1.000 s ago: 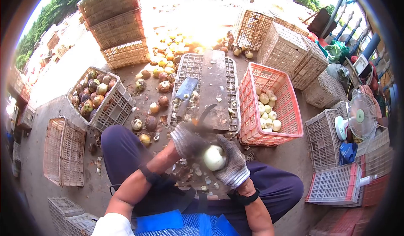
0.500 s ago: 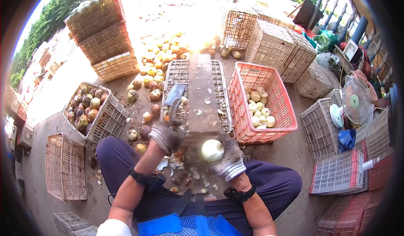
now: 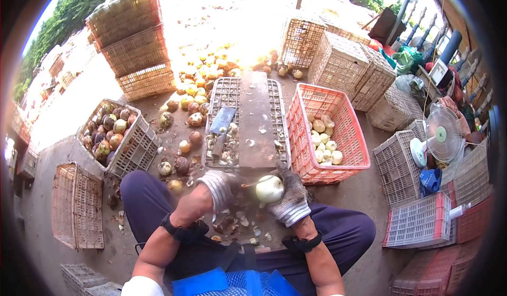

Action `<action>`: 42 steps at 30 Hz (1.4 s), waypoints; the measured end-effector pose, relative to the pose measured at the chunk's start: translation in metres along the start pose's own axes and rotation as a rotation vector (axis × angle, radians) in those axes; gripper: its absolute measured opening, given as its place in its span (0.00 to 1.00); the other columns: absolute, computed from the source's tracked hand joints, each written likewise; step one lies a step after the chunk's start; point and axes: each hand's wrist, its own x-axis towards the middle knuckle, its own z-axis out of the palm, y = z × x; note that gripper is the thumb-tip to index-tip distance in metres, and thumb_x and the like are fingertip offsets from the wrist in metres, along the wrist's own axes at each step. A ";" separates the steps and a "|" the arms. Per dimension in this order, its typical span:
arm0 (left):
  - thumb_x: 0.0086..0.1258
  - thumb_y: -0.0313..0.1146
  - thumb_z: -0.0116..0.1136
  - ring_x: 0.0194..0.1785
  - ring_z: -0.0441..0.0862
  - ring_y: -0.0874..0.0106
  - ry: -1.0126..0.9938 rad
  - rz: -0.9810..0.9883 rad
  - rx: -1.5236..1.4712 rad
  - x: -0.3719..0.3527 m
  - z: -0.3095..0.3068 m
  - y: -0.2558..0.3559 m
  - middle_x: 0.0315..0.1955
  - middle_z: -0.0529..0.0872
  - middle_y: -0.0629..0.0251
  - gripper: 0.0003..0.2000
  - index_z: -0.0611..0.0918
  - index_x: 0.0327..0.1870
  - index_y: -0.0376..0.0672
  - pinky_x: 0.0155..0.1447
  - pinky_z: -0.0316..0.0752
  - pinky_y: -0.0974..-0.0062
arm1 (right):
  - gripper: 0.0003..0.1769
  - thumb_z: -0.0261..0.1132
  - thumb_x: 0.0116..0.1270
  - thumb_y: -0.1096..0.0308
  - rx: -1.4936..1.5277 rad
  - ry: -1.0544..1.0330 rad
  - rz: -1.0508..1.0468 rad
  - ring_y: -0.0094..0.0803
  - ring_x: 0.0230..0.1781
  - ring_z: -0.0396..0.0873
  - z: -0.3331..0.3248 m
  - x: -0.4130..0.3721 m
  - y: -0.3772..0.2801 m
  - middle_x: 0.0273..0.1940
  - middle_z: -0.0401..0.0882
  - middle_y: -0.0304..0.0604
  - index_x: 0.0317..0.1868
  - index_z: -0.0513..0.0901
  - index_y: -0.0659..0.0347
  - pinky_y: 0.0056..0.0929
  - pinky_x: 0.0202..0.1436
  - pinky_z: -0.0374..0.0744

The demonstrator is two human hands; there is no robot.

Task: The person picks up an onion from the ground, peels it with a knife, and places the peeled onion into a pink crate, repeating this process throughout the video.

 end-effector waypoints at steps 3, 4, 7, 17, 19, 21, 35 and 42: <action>0.51 0.26 0.58 0.32 0.82 0.58 -0.013 0.124 0.062 -0.005 0.012 -0.020 0.29 0.84 0.56 0.16 0.83 0.44 0.45 0.38 0.76 0.64 | 0.58 0.83 0.27 0.59 0.071 -0.037 0.006 0.41 0.46 0.75 0.005 -0.001 -0.001 0.46 0.78 0.45 0.64 0.67 0.62 0.38 0.55 0.74; 0.50 0.27 0.59 0.33 0.82 0.57 -0.043 0.118 0.116 -0.004 0.013 -0.021 0.29 0.84 0.56 0.16 0.82 0.44 0.45 0.38 0.76 0.64 | 0.58 0.83 0.27 0.59 0.053 -0.038 -0.002 0.41 0.46 0.75 0.006 -0.001 -0.003 0.45 0.78 0.45 0.64 0.67 0.62 0.38 0.54 0.74; 0.50 0.31 0.59 0.33 0.82 0.56 0.085 0.257 0.106 -0.007 0.032 -0.043 0.29 0.83 0.55 0.16 0.81 0.43 0.44 0.38 0.76 0.62 | 0.57 0.82 0.27 0.59 0.025 -0.065 -0.003 0.42 0.46 0.76 0.011 -0.002 0.000 0.45 0.78 0.45 0.63 0.68 0.62 0.39 0.54 0.74; 0.54 0.32 0.59 0.34 0.84 0.56 0.272 0.406 0.277 -0.013 0.090 -0.100 0.29 0.85 0.53 0.10 0.83 0.37 0.40 0.38 0.78 0.62 | 0.56 0.82 0.25 0.59 -0.089 -0.179 -0.064 0.44 0.47 0.76 0.004 0.003 -0.013 0.45 0.79 0.46 0.62 0.69 0.62 0.38 0.55 0.74; 0.55 0.32 0.59 0.35 0.85 0.56 0.264 0.336 0.248 -0.012 0.090 -0.096 0.30 0.85 0.52 0.10 0.84 0.37 0.40 0.38 0.79 0.62 | 0.56 0.82 0.25 0.59 -0.037 -0.238 0.074 0.44 0.47 0.75 0.002 0.006 -0.017 0.45 0.78 0.46 0.62 0.69 0.62 0.38 0.55 0.74; 0.56 0.32 0.58 0.36 0.85 0.55 0.176 0.186 0.204 -0.008 0.064 -0.057 0.31 0.86 0.52 0.10 0.84 0.37 0.40 0.39 0.79 0.62 | 0.56 0.82 0.25 0.60 0.014 -0.237 0.128 0.44 0.47 0.75 0.004 0.007 -0.015 0.45 0.78 0.46 0.62 0.69 0.62 0.38 0.55 0.74; 0.55 0.34 0.57 0.37 0.83 0.53 0.119 -0.404 0.223 0.010 0.022 -0.012 0.33 0.85 0.51 0.12 0.83 0.38 0.41 0.41 0.78 0.61 | 0.66 0.85 0.18 0.48 -0.038 -0.169 0.287 0.37 0.46 0.77 0.004 0.006 0.019 0.45 0.78 0.44 0.64 0.67 0.62 0.35 0.56 0.75; 0.58 0.29 0.59 0.36 0.84 0.58 0.315 -0.426 0.207 0.008 0.015 -0.036 0.29 0.85 0.53 0.09 0.80 0.40 0.39 0.37 0.76 0.60 | 0.69 0.86 0.18 0.50 -0.162 -0.018 0.244 0.38 0.49 0.76 -0.007 0.015 0.035 0.48 0.78 0.46 0.66 0.64 0.63 0.33 0.59 0.74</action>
